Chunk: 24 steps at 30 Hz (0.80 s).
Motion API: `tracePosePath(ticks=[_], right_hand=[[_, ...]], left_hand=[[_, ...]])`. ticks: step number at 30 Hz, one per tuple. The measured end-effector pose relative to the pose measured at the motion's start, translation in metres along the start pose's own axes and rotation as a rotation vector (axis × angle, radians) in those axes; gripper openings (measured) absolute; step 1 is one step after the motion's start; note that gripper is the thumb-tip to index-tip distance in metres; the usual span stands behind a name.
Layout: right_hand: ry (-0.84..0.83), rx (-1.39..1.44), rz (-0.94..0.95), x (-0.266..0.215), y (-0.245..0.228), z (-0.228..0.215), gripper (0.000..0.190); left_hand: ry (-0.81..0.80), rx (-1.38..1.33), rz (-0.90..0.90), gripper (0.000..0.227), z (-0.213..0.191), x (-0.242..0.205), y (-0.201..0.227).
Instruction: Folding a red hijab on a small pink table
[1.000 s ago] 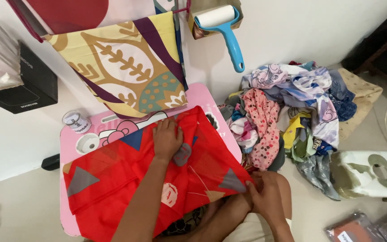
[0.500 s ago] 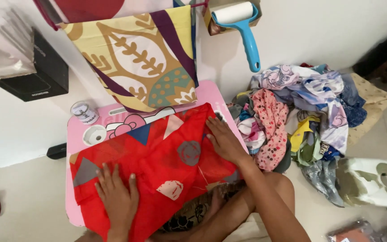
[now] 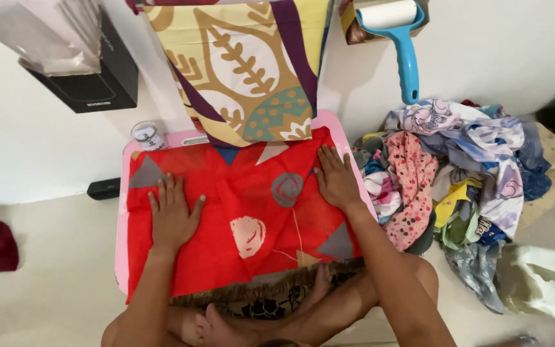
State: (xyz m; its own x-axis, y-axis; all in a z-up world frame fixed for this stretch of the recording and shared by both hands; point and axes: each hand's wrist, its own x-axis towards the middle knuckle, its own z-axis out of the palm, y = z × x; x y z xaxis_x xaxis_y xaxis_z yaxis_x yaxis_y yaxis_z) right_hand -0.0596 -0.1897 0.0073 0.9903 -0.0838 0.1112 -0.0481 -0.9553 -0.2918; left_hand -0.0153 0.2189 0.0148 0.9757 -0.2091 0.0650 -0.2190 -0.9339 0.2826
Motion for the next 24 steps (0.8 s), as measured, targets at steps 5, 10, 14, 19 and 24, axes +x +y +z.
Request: tracePosePath(ticks=[5, 10, 14, 19, 24], right_hand=[[0.043, 0.028, -0.015, -0.013, -0.016, -0.026, 0.062], [-0.037, 0.008, -0.009, -0.06, -0.024, -0.026, 0.07], [-0.023, -0.009, -0.015, -0.052, -0.013, -0.011, 0.074], [0.01, 0.016, -0.041, -0.035, -0.004, -0.003, 0.073], [0.015, 0.001, -0.067, -0.033, -0.003, 0.0, 0.072]], left_hand=[[-0.007, -0.021, 0.041, 0.073, -0.042, -0.031, 0.018], [-0.098, 0.024, -0.015, 0.073, -0.033, -0.059, -0.008], [-0.135, 0.027, -0.054, 0.073, -0.026, -0.051, -0.018], [-0.089, -0.031, -0.067, 0.072, -0.027, -0.052, -0.021], [-0.084, 0.02, -0.163, 0.072, -0.034, -0.081, -0.04]])
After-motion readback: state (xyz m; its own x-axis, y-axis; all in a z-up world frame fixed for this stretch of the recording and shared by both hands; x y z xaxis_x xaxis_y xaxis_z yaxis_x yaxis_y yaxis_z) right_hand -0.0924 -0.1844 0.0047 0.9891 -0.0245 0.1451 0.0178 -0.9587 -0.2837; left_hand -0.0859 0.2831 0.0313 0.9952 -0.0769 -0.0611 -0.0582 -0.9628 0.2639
